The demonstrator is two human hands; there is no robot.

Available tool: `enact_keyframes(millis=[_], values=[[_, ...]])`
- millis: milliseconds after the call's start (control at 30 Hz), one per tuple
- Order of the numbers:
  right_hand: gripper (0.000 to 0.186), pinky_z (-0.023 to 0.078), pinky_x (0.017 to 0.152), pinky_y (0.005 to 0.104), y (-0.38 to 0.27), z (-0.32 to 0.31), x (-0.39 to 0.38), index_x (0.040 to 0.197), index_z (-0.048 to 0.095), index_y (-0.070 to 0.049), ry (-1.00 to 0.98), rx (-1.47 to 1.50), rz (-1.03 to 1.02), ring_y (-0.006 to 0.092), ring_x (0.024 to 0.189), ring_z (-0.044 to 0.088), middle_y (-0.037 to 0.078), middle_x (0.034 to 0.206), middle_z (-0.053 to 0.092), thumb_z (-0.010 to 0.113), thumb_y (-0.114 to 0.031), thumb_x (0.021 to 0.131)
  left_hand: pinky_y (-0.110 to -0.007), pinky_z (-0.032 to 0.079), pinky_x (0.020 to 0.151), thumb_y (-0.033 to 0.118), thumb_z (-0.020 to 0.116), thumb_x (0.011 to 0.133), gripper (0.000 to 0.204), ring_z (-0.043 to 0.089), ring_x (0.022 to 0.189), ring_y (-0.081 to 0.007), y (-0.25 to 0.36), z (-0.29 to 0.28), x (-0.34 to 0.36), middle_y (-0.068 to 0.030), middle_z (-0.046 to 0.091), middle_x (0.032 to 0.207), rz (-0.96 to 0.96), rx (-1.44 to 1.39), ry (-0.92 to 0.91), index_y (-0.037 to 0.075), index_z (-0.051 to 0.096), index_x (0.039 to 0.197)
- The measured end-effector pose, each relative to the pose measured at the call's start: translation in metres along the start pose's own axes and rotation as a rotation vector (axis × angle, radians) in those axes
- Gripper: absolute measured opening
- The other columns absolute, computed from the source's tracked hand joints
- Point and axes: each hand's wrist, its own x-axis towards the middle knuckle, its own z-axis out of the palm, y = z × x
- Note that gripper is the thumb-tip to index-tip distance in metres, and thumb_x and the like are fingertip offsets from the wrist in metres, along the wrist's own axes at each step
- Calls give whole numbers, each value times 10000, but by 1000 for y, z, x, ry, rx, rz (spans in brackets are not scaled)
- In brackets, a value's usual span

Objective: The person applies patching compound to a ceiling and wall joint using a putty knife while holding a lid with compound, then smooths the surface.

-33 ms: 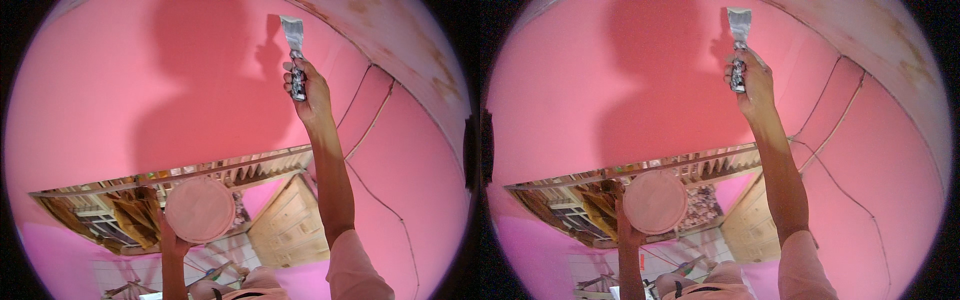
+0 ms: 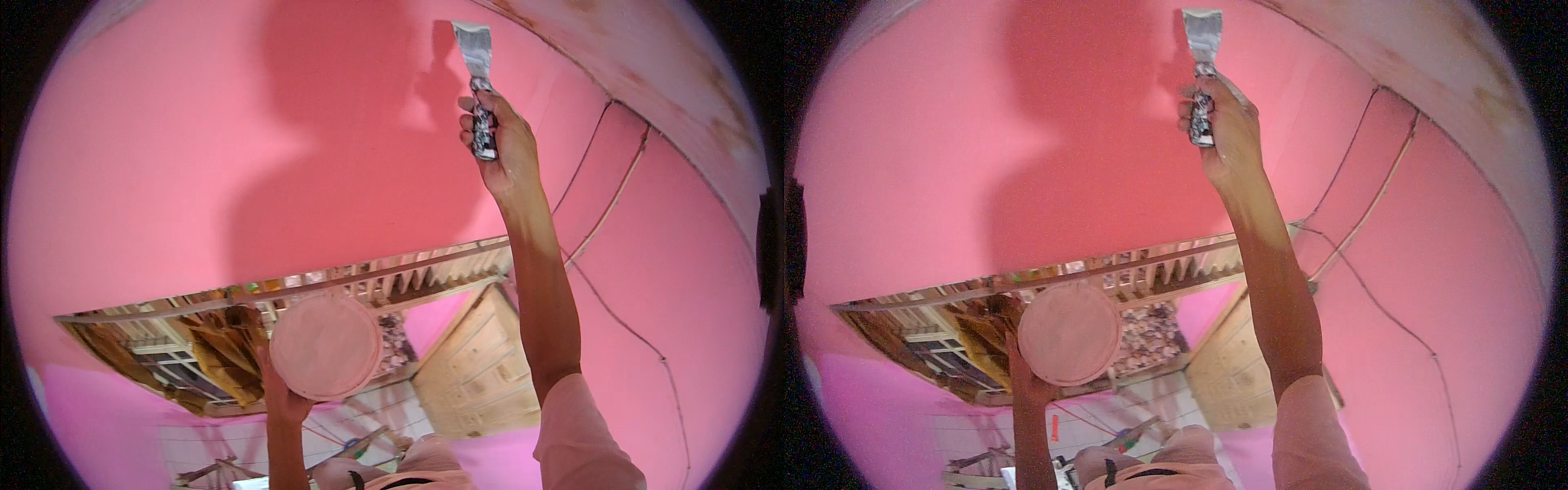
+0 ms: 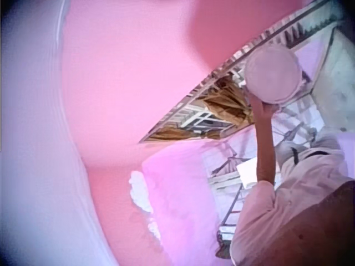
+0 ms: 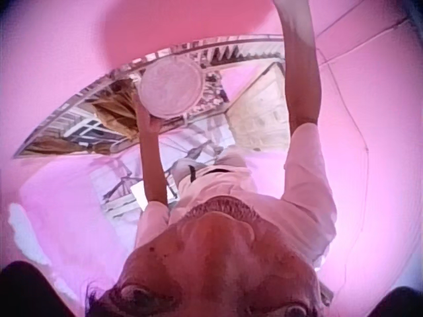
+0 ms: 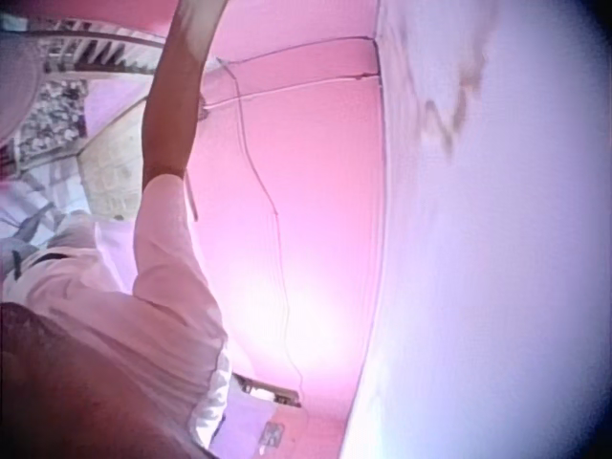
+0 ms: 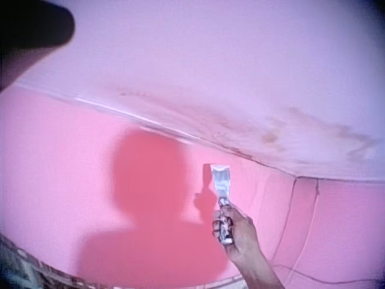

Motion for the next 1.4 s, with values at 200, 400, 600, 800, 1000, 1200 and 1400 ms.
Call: enact_keyframes(millis=[200, 400, 600, 800, 1000, 1200, 1400], values=[[280, 513, 571, 260, 11, 4, 14, 1065, 523, 17, -168, 252, -22, 153, 673, 591, 129, 887, 615, 566, -157, 850, -515, 367, 1001, 643, 264, 878, 710, 411, 1231, -330, -2, -33, -39, -111, 367, 1391, 173, 97, 103, 144, 307, 1381], [342, 513, 556, 275, 15, 14, 16, 1106, 511, 50, -152, 390, -16, 171, 655, 609, 147, 922, 618, 564, -168, 849, -576, 310, 1018, 689, 311, 836, 763, 349, 1269, -371, -1, -47, -84, -137, 310, 1419, 218, 88, 179, 176, 273, 1399], [342, 522, 554, 273, 7, 26, 19, 1113, 518, 45, -193, 487, -23, 177, 661, 619, 158, 919, 619, 567, -175, 856, -563, 260, 1043, 722, 236, 823, 798, 317, 1293, -355, -13, -39, -119, -114, 309, 1429, 197, 218, 258, 179, 277, 1407], [273, 530, 514, 274, -1, 37, 26, 1086, 543, 33, -230, 620, -43, 174, 627, 625, 153, 886, 625, 559, -133, 871, -578, 271, 1031, 739, 306, 795, 843, 304, 1295, -367, -20, -21, -127, -133, 271, 1443, 203, 377, 316, 169, 255, 1414], [181, 503, 440, 257, -20, 45, 8, 999, 539, 21, -185, 684, 0, 144, 533, 587, 118, 793, 599, 515, -88, 857, -628, 246, 1013, 752, 323, 776, 857, 285, 1293, -401, -20, -25, -121, -138, 253, 1448, 131, 250, 302, 185, 255, 1415], [150, 462, 408, 218, -33, 51, -34, 971, 531, 16, -259, 660, -60, 80, 510, 555, 35, 694, 550, 503, -110, 893, -604, 236, 1033, 740, 312, 789, 851, 290, 1293, -390, -35, 9, -114, -137, 260, 1444, 166, 463, 350, 162, 259, 1412], [358, 412, 397, 195, -12, 47, -70, 1237, 485, 13, -293, 672, 5, 61, 486, 503, 45, 756, 562, 536, -98, 901, -569, 250, 1045, 708, 326, 812, 823, 300, 1287, -379, -30, 7, -127, -139, 275, 1433, 184, 412, 402, 145, 261, 1409]])
